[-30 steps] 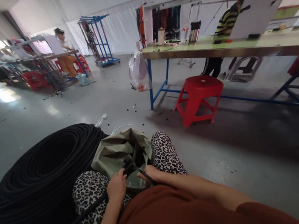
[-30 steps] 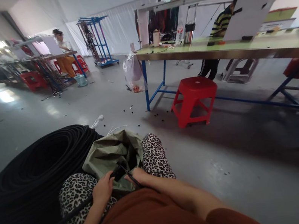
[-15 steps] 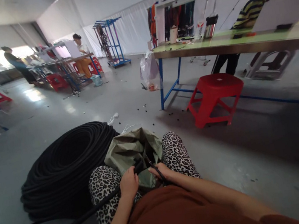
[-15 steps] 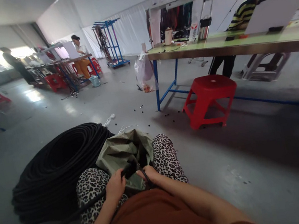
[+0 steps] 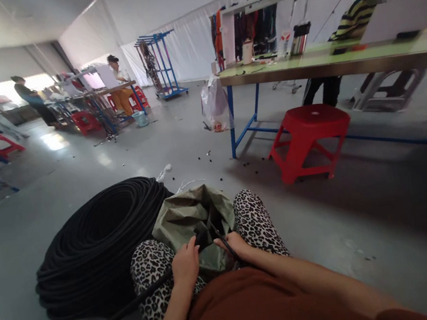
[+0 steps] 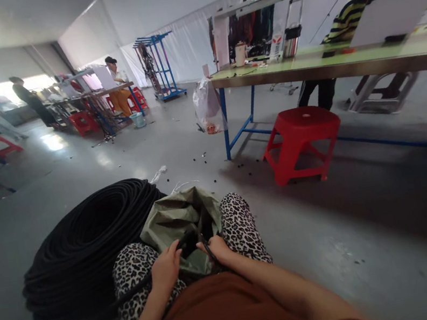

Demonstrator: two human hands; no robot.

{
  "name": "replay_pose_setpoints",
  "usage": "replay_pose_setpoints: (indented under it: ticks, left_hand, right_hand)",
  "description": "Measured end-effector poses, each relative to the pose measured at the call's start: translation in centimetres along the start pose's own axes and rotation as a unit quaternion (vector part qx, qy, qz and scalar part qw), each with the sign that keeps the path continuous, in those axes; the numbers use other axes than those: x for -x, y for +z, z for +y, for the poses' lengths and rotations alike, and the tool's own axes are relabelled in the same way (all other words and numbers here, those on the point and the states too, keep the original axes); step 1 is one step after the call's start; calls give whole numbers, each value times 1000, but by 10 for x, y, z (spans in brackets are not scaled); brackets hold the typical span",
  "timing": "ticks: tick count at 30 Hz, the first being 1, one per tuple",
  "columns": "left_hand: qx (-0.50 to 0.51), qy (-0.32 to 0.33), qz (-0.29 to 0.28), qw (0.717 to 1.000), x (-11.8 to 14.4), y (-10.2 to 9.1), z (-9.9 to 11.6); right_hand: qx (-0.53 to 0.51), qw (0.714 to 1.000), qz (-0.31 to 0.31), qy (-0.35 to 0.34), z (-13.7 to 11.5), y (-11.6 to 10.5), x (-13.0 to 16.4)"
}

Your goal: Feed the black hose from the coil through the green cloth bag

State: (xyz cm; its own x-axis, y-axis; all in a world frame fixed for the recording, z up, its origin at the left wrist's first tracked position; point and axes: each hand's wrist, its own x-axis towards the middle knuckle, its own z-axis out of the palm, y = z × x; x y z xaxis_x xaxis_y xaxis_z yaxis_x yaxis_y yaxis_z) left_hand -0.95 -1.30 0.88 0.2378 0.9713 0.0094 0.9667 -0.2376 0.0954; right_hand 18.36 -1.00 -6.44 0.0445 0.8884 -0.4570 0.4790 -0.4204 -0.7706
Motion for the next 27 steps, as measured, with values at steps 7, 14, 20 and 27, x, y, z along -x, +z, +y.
replay_pose_setpoints:
  ticks: [7,14,20,27]
  left_hand:
    - [81,35,72,993,-10,9,-2]
    - [95,28,79,992,-12,8,0]
    - [82,23,78,993,-13,9,1]
    - [66,23,80,994,-12,9,1]
  right_hand:
    - [-82,995,-18,45,-7,-2,0]
    - [-160,982,-101,20,-10,-8,8]
    - [-149,981,-119,-42,2,-6,4]
    - [-100,986,-116,-71,6,-4,2]
